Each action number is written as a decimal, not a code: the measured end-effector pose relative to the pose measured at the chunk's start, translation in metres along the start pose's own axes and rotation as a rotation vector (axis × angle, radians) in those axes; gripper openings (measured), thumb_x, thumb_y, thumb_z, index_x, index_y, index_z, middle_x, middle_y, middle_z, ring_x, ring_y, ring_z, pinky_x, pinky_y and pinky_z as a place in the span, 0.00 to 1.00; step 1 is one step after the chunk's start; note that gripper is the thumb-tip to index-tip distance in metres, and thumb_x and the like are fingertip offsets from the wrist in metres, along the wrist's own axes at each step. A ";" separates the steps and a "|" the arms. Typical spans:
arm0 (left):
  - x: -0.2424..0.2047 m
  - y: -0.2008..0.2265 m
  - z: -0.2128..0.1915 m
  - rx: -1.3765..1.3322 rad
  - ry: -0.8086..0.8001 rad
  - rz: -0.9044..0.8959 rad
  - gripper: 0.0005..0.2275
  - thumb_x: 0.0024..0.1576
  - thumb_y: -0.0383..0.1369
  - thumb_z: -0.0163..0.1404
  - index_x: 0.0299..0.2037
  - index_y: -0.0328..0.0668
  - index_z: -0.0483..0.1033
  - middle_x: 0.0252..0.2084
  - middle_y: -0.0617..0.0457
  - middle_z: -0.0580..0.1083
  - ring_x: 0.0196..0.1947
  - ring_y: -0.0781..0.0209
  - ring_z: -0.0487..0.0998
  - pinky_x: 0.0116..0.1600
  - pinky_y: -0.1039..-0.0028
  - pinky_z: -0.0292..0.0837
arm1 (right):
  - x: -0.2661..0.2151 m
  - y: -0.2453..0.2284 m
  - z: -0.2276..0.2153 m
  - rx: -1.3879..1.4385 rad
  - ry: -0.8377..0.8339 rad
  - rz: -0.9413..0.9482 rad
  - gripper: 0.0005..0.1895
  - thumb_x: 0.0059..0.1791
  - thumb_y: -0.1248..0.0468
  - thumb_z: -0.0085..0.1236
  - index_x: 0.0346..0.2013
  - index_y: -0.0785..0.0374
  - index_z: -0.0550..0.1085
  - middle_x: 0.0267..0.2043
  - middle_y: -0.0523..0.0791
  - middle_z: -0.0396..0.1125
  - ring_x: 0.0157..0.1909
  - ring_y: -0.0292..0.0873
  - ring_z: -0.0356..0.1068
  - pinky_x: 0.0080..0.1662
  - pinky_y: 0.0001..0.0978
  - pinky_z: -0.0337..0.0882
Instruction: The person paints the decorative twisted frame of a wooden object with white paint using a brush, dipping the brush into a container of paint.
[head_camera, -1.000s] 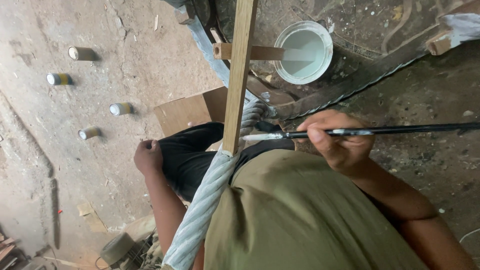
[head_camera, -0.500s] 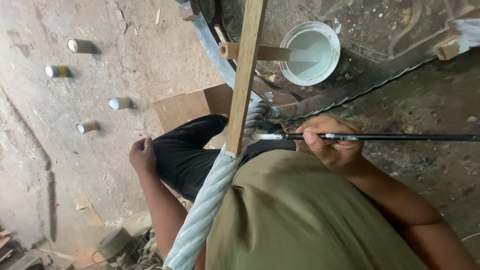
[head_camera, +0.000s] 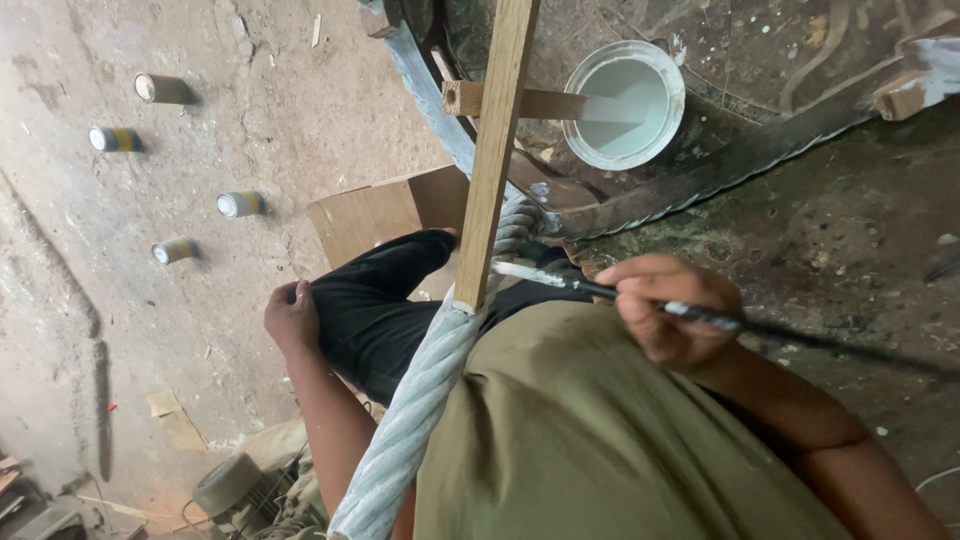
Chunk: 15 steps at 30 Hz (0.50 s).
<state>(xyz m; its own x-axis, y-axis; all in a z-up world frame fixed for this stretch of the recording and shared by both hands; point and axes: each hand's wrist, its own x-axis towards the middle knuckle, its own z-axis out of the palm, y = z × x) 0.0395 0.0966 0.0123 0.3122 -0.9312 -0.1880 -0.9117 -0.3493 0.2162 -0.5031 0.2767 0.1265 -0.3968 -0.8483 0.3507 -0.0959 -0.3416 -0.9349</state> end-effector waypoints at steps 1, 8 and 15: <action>-0.003 0.000 -0.004 0.001 0.003 0.001 0.15 0.62 0.45 0.55 0.47 0.43 0.83 0.41 0.41 0.79 0.49 0.37 0.79 0.55 0.51 0.72 | 0.011 -0.007 0.002 0.002 0.001 -0.001 0.06 0.49 0.70 0.59 0.34 0.73 0.76 0.35 0.59 0.76 0.33 0.54 0.80 0.36 0.36 0.79; -0.006 -0.001 -0.003 0.009 0.009 -0.022 0.14 0.61 0.44 0.55 0.46 0.43 0.83 0.40 0.40 0.79 0.49 0.36 0.79 0.56 0.51 0.73 | 0.038 0.006 -0.001 0.031 -0.009 0.179 0.07 0.51 0.69 0.59 0.33 0.74 0.74 0.34 0.60 0.74 0.32 0.54 0.78 0.34 0.41 0.77; -0.011 -0.002 -0.006 0.032 0.009 -0.025 0.13 0.61 0.42 0.55 0.45 0.43 0.83 0.40 0.40 0.79 0.48 0.36 0.79 0.55 0.51 0.73 | 0.078 -0.013 0.005 0.000 -0.137 0.186 0.06 0.51 0.69 0.60 0.32 0.71 0.76 0.35 0.58 0.75 0.33 0.54 0.78 0.35 0.42 0.77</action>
<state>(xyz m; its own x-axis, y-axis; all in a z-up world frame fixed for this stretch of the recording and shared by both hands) 0.0390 0.1071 0.0194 0.3373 -0.9231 -0.1846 -0.9115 -0.3693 0.1809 -0.5287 0.2128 0.1668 -0.2797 -0.9437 0.1767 -0.0328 -0.1746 -0.9841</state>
